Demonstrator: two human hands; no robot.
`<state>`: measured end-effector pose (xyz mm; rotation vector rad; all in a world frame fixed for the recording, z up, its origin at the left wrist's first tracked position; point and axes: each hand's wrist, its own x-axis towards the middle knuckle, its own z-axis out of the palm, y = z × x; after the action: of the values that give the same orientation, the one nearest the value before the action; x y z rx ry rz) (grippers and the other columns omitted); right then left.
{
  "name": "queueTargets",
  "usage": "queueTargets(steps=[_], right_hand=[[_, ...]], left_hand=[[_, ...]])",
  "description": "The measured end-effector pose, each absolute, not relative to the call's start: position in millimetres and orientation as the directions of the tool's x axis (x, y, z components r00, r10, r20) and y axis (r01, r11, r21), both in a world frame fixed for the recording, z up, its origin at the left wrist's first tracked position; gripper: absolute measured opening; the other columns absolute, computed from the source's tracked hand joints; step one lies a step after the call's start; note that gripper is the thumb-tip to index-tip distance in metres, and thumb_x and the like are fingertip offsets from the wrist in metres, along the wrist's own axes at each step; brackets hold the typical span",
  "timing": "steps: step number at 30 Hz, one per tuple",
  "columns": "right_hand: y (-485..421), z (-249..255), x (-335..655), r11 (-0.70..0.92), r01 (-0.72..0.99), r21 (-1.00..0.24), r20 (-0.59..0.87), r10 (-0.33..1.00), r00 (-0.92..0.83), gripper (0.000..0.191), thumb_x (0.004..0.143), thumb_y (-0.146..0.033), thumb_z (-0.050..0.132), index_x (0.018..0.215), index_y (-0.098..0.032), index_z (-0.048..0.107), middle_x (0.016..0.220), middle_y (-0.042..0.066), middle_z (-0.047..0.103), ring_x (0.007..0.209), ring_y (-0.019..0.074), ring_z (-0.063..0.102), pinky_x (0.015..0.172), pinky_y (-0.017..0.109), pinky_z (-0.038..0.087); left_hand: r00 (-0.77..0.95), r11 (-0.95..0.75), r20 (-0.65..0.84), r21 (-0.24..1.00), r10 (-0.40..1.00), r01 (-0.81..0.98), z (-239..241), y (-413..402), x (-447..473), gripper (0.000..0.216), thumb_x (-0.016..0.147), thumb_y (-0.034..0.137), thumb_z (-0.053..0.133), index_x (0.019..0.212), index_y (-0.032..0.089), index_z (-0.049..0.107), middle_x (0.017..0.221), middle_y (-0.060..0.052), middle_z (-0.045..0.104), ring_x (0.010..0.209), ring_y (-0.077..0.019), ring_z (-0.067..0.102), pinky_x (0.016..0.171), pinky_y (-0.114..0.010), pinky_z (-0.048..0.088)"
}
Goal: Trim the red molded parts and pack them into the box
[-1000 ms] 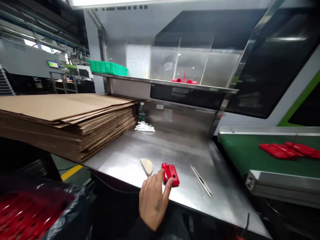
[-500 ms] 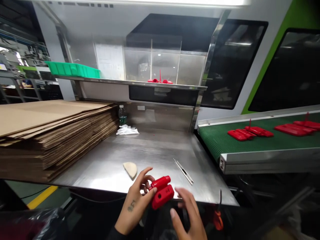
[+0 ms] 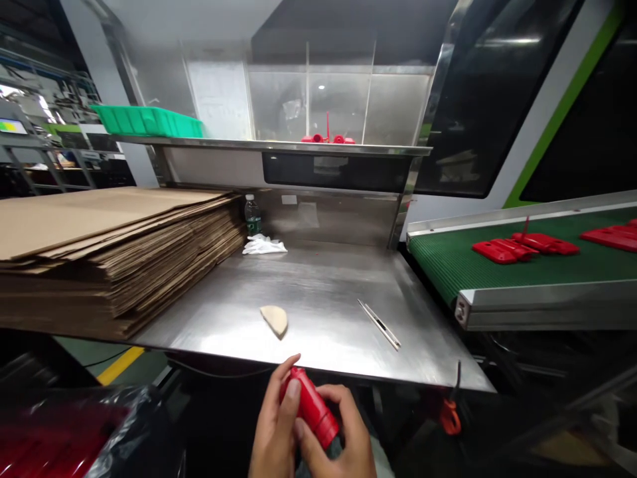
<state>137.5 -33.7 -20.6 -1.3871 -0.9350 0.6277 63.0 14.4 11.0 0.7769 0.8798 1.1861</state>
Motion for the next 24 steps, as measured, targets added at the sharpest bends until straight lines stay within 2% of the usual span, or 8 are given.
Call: queueTargets(steps=[3,5,7,9,12,15,19,24], right_hand=[[-51.5,-6.2,152.4,0.153,0.168,-0.974,0.198,0.934,0.296,0.034,0.079,-0.052,0.064,0.109,-0.038,0.06,0.102,-0.002,0.065,0.089,0.0226,0.065,0.081,0.034,0.054],[-60.3,8.2,182.5,0.056,0.22,-0.974,0.088,0.987,0.135,0.045,0.083,-0.057,0.058,0.123,-0.038,0.055,0.117,0.0,0.064,0.097,0.0218,0.068,0.084,0.032,0.057],[-56.2,20.8,221.3,-0.1,0.416,-0.904,0.03,0.955,0.295,0.05,0.087,-0.061,0.054,0.13,-0.035,0.052,0.124,0.002,0.062,0.11,0.0218,0.063,0.093,0.033,0.053],[-35.6,27.4,260.0,-0.31,0.663,-0.681,0.14,0.834,0.533,0.053,0.09,-0.065,0.043,0.126,-0.028,0.054,0.121,0.007,0.062,0.112,0.0251,0.059,0.096,0.04,0.049],[13.2,24.4,304.6,-0.471,0.726,-0.501,0.168,0.77,0.615,0.055,0.092,-0.056,0.047,0.127,-0.014,0.054,0.126,0.019,0.054,0.12,0.0347,0.049,0.1,0.055,0.04],[54.3,13.9,325.0,-0.521,0.75,-0.408,0.095,0.793,0.602,0.038,0.088,-0.049,0.06,0.108,-0.016,0.061,0.116,0.011,0.058,0.113,0.0284,0.053,0.098,0.053,0.042],[66.4,8.9,317.7,-0.443,0.789,-0.426,0.104,0.842,0.529,0.015,0.09,-0.031,0.058,0.094,-0.017,0.059,0.101,0.004,0.059,0.102,0.0217,0.055,0.095,0.046,0.044],[18.7,25.1,279.3,-0.166,0.747,-0.644,0.148,0.931,0.334,0.019,0.098,-0.032,0.042,0.115,-0.024,0.044,0.083,-0.003,0.056,0.075,0.0138,0.054,0.074,0.029,0.046]], left_hand=[[0.202,0.24,-0.166,0.869,0.965,-0.433,7.1,9.8,65.7,0.039,0.079,0.045,0.076,0.108,0.02,0.069,0.082,0.0,0.062,0.066,-0.0109,0.054,0.059,-0.018,0.046],[0.226,0.239,-0.15,0.863,0.962,-0.445,5.9,10.6,66.6,0.033,0.082,0.041,0.074,0.107,0.019,0.069,0.079,0.001,0.061,0.066,-0.0103,0.051,0.059,-0.017,0.045],[0.26,0.258,-0.15,0.852,0.954,-0.455,5.7,11.2,67.9,0.03,0.086,0.04,0.069,0.106,0.018,0.07,0.084,-0.002,0.063,0.068,-0.0111,0.052,0.059,-0.017,0.045],[0.307,0.294,-0.157,0.83,0.939,-0.474,7.3,9.9,69.5,0.029,0.089,0.039,0.064,0.107,0.018,0.07,0.087,-0.003,0.063,0.067,-0.0116,0.053,0.054,-0.018,0.043],[0.385,0.339,-0.146,0.796,0.911,-0.501,12.8,5.0,71.0,0.029,0.091,0.038,0.059,0.11,0.019,0.07,0.091,-0.004,0.063,0.064,-0.0116,0.053,0.047,-0.018,0.038],[0.41,0.35,-0.136,0.787,0.902,-0.509,18.7,0.9,69.3,0.03,0.092,0.038,0.058,0.112,0.019,0.069,0.094,-0.005,0.063,0.065,-0.0121,0.054,0.045,-0.018,0.036],[0.401,0.345,-0.133,0.781,0.907,-0.521,23.1,2.5,62.6,0.029,0.093,0.037,0.057,0.11,0.018,0.069,0.095,-0.005,0.062,0.067,-0.0124,0.054,0.044,-0.018,0.035],[0.395,0.337,-0.123,0.773,0.911,-0.538,25.7,9.6,52.5,0.026,0.094,0.035,0.054,0.106,0.018,0.07,0.095,-0.006,0.061,0.067,-0.0128,0.054,0.042,-0.018,0.031]])
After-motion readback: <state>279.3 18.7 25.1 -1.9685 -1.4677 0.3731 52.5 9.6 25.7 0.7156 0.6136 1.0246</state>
